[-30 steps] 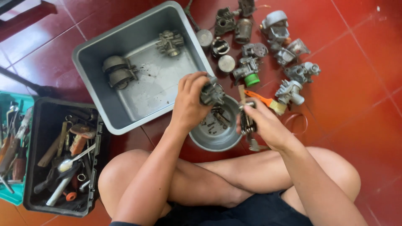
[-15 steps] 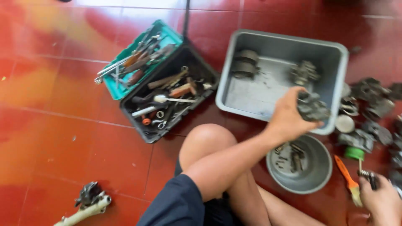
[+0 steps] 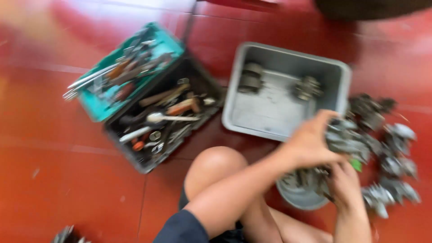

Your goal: Organizing and cleaning motorcycle carburetor parts using a brush and a multi-tool while sitting on the floor.

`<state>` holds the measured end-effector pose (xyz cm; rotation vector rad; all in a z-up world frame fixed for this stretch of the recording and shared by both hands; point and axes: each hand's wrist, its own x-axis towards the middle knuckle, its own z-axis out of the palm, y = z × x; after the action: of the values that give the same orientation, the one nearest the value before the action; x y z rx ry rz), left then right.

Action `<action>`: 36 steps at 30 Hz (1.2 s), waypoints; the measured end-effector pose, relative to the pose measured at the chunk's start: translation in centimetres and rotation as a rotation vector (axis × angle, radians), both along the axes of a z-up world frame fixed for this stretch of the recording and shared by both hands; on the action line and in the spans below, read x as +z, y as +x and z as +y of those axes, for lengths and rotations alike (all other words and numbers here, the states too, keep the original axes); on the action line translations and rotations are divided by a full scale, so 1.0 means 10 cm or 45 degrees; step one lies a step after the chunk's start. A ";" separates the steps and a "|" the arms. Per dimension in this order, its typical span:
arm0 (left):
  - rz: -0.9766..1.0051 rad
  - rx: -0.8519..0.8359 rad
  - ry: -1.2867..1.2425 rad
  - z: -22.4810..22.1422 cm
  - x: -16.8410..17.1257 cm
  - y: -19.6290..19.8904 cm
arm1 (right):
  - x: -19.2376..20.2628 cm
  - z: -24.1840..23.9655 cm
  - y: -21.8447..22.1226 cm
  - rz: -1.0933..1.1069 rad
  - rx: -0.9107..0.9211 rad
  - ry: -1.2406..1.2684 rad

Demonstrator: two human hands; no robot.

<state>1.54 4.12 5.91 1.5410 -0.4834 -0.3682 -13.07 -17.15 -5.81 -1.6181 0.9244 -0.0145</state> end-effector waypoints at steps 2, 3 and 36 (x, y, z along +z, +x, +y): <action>-0.097 -0.119 0.082 0.01 -0.36 0.08 | 0.17 0.13 -0.03 0.018 -0.074 0.017; -0.191 -0.135 0.202 0.00 -0.54 0.13 | 0.23 0.17 0.00 0.044 -0.049 0.078; -0.538 -0.637 0.609 1.79 -0.26 -0.51 | 1.15 3.09 2.04 0.215 1.560 -0.571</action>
<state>-3.51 22.02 3.28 1.9647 -1.1892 -0.5730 7.37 13.79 5.74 -2.3980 -0.0964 0.8136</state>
